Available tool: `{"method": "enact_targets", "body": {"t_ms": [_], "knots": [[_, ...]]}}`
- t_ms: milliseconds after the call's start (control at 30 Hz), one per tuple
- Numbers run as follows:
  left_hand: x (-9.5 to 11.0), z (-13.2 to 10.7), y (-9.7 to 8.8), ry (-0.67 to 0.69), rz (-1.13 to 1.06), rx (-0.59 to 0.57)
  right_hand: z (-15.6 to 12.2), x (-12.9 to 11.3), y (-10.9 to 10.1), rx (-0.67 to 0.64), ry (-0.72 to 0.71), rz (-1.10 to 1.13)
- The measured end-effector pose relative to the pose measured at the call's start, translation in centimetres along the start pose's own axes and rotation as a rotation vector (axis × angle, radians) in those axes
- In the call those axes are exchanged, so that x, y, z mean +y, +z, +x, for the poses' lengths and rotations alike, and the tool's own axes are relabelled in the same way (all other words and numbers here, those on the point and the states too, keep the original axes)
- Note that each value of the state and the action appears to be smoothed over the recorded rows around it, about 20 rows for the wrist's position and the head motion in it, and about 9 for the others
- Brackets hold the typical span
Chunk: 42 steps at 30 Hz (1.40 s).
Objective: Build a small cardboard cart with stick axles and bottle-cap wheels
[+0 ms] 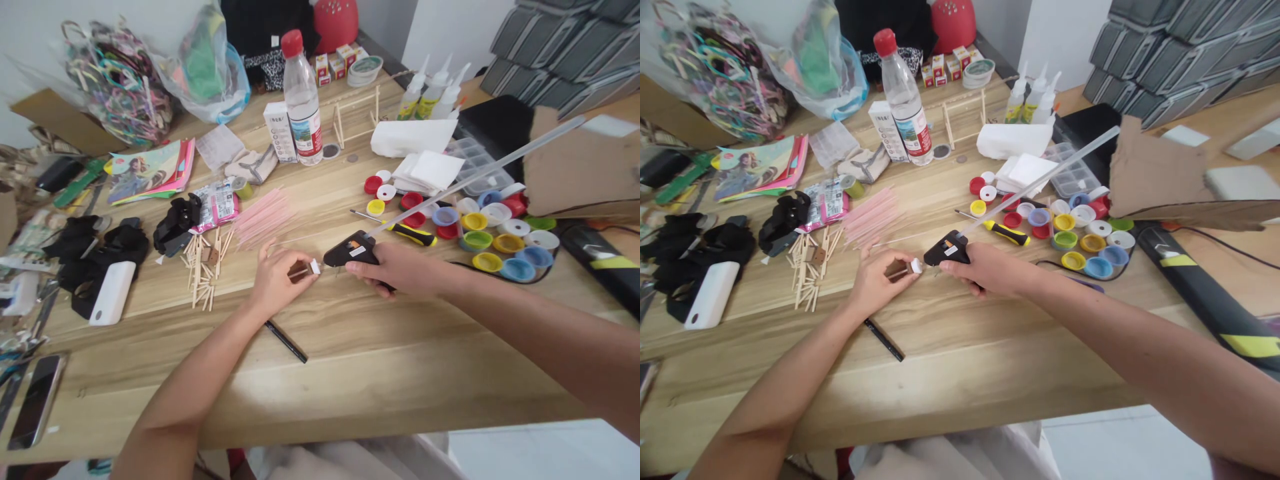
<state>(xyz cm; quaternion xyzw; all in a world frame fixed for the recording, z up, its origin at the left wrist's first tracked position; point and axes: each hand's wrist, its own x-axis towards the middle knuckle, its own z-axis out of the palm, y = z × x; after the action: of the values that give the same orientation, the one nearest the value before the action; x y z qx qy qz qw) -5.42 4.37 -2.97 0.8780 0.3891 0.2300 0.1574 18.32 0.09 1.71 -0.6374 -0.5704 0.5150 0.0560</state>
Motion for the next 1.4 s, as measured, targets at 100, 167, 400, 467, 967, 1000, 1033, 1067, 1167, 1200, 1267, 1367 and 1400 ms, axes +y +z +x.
{"method": "enact_targets", "body": {"t_ms": [100, 167, 400, 467, 967, 1000, 1033, 1067, 1167, 1200, 1267, 1367, 1400], "knots": [[0.0, 0.0, 0.0, 0.017, -0.005, 0.019, 0.0, -0.5, -0.2, -0.008, 0.008, 0.054], [-0.1, -0.1, 0.1, 0.032, -0.002, 0.030, 0.0, -1.0, -0.4, -0.037, 0.008, 0.078], [-0.1, -0.1, 0.0, 0.019, 0.023, -0.002, -0.7, -1.7, -1.3, -0.090, -0.064, 0.032], [0.0, -0.1, 0.0, 0.000, 0.024, -0.020, -0.9, -1.4, -1.4, -0.091, -0.072, 0.001], [0.8, 0.4, -0.3, -0.033, 0.063, -0.089, -7.3, 2.5, -1.2, -0.032, 0.005, 0.065], [0.8, 0.3, -0.3, -0.029, 0.064, -0.088, -7.8, 2.9, -1.1, -0.011, 0.032, 0.046], [0.9, 0.3, -0.3, -0.027, 0.062, -0.087, -8.3, 3.2, -0.9, 0.018, 0.062, 0.023], [0.9, 0.3, -0.2, -0.026, 0.059, -0.085, -8.7, 3.6, -0.7, 0.054, 0.092, -0.002], [0.9, 0.3, -0.2, -0.031, 0.048, -0.080, -9.5, 5.1, -0.5, 0.171, 0.156, -0.076], [1.0, 0.3, -0.2, -0.033, 0.047, -0.080, -9.5, 5.7, -0.5, 0.197, 0.152, -0.093], [1.0, 0.3, -0.2, -0.036, 0.046, -0.089, -9.5, 6.8, -0.6, 0.221, 0.115, -0.128], [1.1, 0.4, -0.3, -0.040, 0.049, -0.098, -9.1, 8.4, -0.8, 0.250, 0.064, -0.253], [1.1, 0.4, -0.3, -0.042, 0.050, -0.099, -9.0, 8.9, -0.8, 0.293, 0.048, -0.335]]}}
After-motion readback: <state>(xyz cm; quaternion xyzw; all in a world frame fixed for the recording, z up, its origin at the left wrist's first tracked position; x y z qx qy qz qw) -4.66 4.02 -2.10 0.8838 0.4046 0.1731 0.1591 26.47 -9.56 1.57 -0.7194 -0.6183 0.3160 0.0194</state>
